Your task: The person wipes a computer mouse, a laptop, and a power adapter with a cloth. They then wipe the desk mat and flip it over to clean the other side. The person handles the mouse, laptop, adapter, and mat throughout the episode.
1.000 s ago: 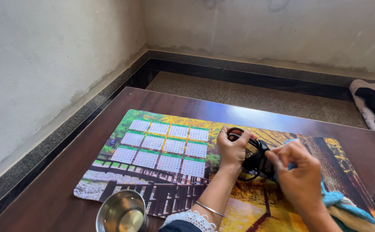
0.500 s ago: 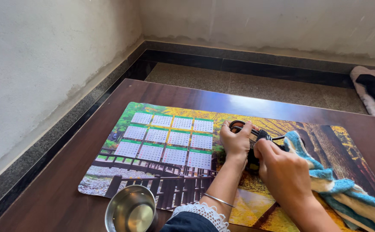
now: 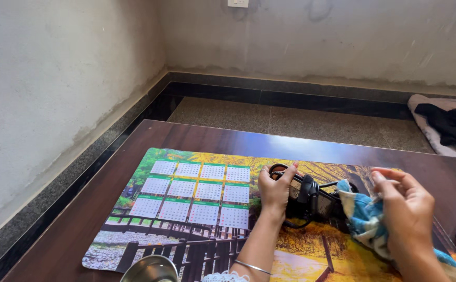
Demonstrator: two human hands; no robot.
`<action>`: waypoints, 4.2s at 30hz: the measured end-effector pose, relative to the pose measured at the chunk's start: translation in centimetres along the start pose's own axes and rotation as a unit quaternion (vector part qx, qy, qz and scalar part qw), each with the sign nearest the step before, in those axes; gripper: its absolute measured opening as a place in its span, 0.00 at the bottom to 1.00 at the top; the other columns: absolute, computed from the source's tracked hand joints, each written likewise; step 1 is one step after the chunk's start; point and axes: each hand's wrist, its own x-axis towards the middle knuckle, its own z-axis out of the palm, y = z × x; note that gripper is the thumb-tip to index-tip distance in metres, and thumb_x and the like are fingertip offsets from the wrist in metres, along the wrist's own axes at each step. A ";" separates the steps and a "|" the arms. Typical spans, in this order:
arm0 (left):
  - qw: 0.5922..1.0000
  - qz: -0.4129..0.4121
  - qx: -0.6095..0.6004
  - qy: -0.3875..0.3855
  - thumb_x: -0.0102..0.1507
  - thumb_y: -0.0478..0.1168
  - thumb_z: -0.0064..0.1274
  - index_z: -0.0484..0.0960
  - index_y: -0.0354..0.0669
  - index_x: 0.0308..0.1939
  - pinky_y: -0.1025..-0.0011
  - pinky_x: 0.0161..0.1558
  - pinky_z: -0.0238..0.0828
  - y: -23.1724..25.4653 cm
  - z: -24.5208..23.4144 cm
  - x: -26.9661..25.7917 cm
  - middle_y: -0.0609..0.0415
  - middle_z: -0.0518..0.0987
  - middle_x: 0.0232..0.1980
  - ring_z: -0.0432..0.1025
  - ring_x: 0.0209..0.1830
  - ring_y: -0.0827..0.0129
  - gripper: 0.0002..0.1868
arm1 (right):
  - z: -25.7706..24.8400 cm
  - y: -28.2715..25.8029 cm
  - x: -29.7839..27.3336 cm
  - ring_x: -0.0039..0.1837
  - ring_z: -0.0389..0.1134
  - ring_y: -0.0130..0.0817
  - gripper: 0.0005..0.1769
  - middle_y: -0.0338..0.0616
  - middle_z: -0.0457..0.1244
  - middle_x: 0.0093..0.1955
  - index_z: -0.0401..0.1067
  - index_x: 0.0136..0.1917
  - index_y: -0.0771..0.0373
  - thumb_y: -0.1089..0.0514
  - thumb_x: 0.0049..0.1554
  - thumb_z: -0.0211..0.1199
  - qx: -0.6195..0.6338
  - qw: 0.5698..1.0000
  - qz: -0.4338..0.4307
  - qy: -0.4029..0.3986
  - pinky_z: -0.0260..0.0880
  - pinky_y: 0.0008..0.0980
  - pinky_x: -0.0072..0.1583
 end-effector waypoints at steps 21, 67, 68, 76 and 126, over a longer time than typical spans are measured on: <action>0.997 -0.033 -0.042 -0.058 0.52 0.47 0.66 0.79 0.37 0.43 0.73 0.37 0.83 1.6 -1.9 1.7 0.53 0.82 0.34 0.80 0.31 0.71 0.22 | -4.8 -6.9 2.2 0.61 0.72 0.31 0.15 0.47 0.68 0.60 0.67 0.64 0.59 0.63 0.63 0.57 0.227 0.965 -0.123 -0.050 0.74 0.30 0.63; 0.986 0.005 0.064 0.156 0.57 0.45 0.65 0.70 0.30 0.55 0.70 0.43 0.74 0.1 -1.8 2.8 0.47 0.77 0.45 0.73 0.42 0.65 0.31 | 7.8 1.5 -6.6 0.44 0.71 0.44 0.11 0.49 0.68 0.48 0.80 0.54 0.60 0.67 0.57 0.65 -0.179 0.917 -0.350 -0.071 0.71 0.39 0.47; 0.983 -0.020 0.071 0.166 0.57 0.46 0.65 0.66 0.31 0.60 0.71 0.47 0.75 0.2 -1.8 3.0 0.46 0.75 0.48 0.74 0.45 0.65 0.35 | 8.0 1.5 -6.8 0.43 0.71 0.44 0.12 0.50 0.69 0.48 0.79 0.54 0.61 0.66 0.56 0.65 -0.172 0.917 -0.348 -0.088 0.72 0.38 0.46; 0.980 0.005 0.096 0.175 0.59 0.46 0.66 0.63 0.28 0.65 0.71 0.51 0.70 0.2 -1.6 3.2 0.44 0.73 0.54 0.71 0.50 0.64 0.40 | 4.8 2.6 -2.7 0.39 0.71 0.42 0.07 0.48 0.69 0.45 0.81 0.49 0.60 0.58 0.57 0.69 -0.255 0.916 -0.301 -0.064 0.71 0.39 0.42; 0.976 -0.029 -0.195 0.096 0.59 0.48 0.59 0.79 0.40 0.38 0.70 0.31 0.78 3.4 -2.9 1.7 0.52 0.81 0.32 0.77 0.27 0.69 0.15 | 8.7 2.4 -4.4 0.43 0.72 0.35 0.10 0.45 0.66 0.48 0.78 0.49 0.63 0.62 0.53 0.67 -0.095 0.905 -0.410 -0.063 0.75 0.32 0.43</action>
